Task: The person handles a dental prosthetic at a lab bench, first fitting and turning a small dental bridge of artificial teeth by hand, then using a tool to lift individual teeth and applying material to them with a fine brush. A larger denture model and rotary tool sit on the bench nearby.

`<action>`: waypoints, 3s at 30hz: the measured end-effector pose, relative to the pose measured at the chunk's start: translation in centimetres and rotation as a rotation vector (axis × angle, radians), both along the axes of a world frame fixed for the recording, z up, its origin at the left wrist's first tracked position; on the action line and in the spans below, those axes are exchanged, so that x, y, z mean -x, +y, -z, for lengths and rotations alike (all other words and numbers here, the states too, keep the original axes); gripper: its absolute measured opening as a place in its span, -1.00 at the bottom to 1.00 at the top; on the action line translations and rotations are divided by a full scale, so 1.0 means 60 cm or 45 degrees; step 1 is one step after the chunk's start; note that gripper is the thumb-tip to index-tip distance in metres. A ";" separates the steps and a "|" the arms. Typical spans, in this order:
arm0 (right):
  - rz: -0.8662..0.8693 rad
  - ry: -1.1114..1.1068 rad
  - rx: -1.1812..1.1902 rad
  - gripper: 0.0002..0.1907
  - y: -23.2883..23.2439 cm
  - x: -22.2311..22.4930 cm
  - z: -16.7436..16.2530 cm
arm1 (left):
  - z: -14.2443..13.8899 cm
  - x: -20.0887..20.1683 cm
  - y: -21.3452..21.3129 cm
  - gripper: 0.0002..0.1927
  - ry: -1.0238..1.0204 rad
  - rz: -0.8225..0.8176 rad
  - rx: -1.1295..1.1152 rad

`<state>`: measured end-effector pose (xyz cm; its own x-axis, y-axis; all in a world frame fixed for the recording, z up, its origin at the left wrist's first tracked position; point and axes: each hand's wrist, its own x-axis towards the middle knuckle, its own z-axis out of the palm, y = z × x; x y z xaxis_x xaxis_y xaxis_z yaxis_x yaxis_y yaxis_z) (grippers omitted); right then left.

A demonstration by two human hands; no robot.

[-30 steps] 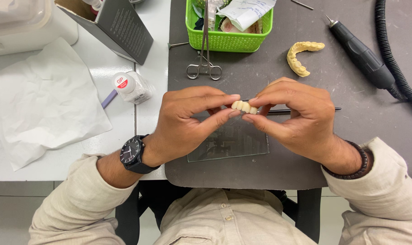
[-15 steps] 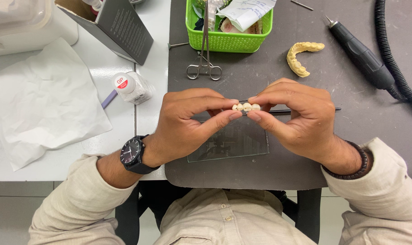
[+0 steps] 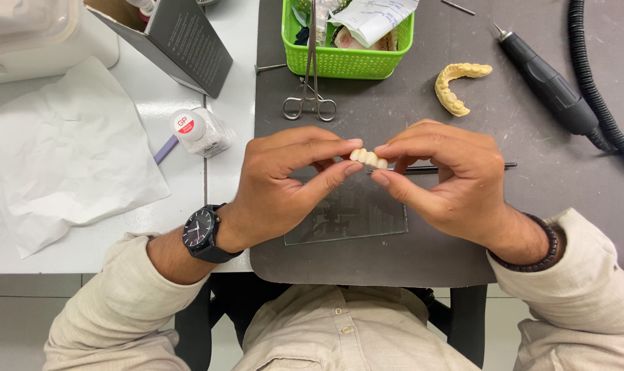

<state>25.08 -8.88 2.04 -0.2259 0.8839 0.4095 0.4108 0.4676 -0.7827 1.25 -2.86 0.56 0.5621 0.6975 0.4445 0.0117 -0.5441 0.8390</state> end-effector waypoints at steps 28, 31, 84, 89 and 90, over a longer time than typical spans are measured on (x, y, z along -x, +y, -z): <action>-0.110 0.270 0.429 -0.68 -0.011 0.004 0.014 | 0.011 0.000 -0.007 -0.49 0.050 0.130 -0.219; -0.114 0.185 0.357 -0.72 -0.009 0.001 0.013 | 0.010 0.001 -0.008 -0.49 0.032 0.170 -0.144; -0.105 0.295 0.345 -0.77 -0.006 -0.010 0.016 | 0.004 0.004 0.000 -0.76 -0.150 0.303 0.674; -0.110 0.307 0.318 -0.75 -0.006 -0.007 0.014 | 0.002 0.004 -0.001 -0.77 -0.143 0.259 0.632; -0.100 0.300 0.321 -0.74 -0.006 -0.007 0.014 | 0.002 0.003 -0.001 -0.77 -0.150 0.246 0.623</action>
